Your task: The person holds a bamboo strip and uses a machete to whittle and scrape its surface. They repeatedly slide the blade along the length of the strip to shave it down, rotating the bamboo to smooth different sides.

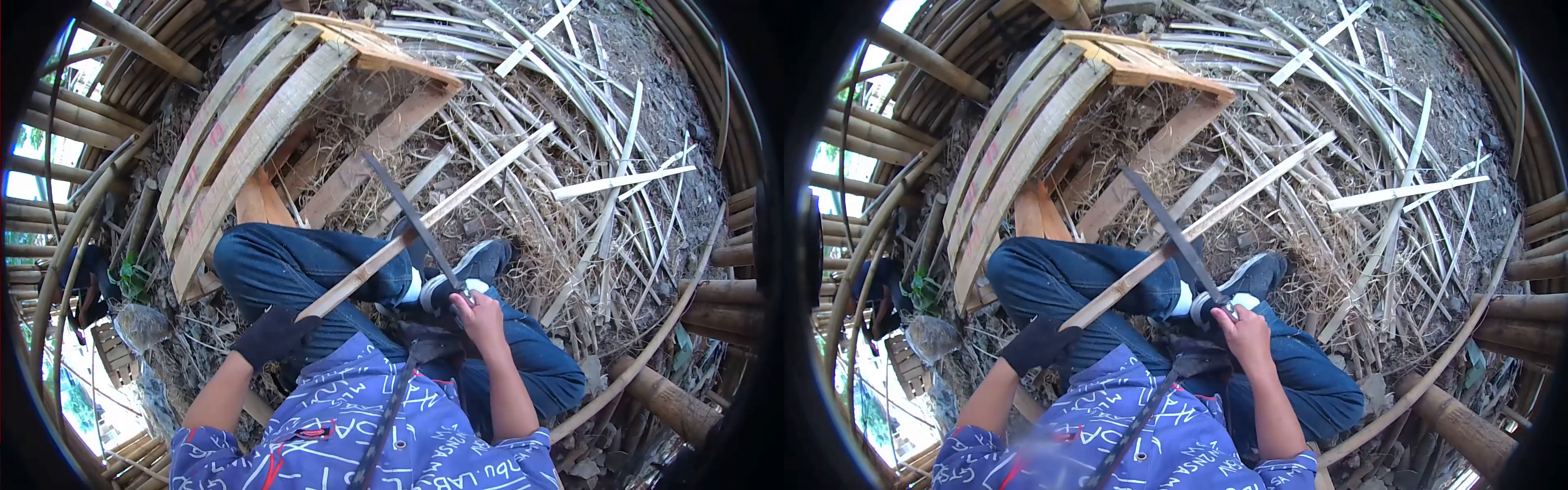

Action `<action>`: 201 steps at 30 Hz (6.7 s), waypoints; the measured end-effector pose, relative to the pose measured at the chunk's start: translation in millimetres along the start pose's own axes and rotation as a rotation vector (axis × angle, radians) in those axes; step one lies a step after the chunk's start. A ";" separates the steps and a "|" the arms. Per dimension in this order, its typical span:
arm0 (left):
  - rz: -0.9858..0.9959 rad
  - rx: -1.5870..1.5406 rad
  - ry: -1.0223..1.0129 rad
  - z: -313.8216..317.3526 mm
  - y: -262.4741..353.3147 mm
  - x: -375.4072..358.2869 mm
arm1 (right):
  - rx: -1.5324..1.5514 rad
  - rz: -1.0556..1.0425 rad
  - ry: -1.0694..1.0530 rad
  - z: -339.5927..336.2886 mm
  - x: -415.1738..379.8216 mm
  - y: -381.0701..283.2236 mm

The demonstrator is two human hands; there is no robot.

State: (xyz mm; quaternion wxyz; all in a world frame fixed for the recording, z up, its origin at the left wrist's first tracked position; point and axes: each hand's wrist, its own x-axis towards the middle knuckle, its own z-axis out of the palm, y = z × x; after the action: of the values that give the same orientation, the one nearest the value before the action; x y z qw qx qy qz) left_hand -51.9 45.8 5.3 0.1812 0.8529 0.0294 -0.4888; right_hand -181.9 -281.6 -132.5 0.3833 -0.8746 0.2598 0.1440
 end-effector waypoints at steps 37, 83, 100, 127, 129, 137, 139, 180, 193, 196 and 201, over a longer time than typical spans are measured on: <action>-0.049 0.022 0.001 4.2 -2.5 2.5 | -0.110 -0.052 -0.052 3.2 16.9 0.0; 0.294 0.202 0.260 20.6 -19.2 0.5 | 0.210 0.077 0.267 -47.4 50.7 18.0; 0.152 0.281 0.239 23.4 -11.3 -5.1 | 0.115 0.183 0.090 -24.0 48.2 15.8; 0.511 0.451 0.664 55.4 -19.4 -17.5 | 0.343 0.005 -0.030 7.0 1.2 -31.2; 0.475 0.506 0.677 60.9 -22.8 -17.1 | 0.413 -0.043 -0.106 17.1 -22.3 -43.9; 0.539 0.419 0.649 58.5 -20.9 -23.6 | 0.143 -0.108 -0.053 42.2 -14.0 -22.2; 0.562 0.425 0.661 58.4 -18.2 -22.6 | -0.131 -0.204 0.081 29.0 -11.5 -27.0; 0.544 0.481 0.648 58.9 -22.8 -18.9 | -0.325 -0.264 0.080 -1.7 28.0 -2.1; 0.595 0.529 0.675 61.8 -33.2 -14.4 | -0.357 -0.352 0.069 -5.8 45.1 10.5; 0.600 0.505 0.678 60.7 -31.1 -14.0 | -0.368 -0.378 0.082 -5.2 47.8 13.3; 0.484 0.445 0.599 52.9 -17.6 -16.0 | -0.366 -0.399 0.117 -4.3 41.0 -4.6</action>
State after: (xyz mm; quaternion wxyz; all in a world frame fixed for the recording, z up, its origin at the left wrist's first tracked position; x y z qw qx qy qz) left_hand -107.8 46.4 -10.2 0.0860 0.9574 -0.2257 -0.1581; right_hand -145.3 -296.3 -145.4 0.2242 -0.9699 0.0738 0.0592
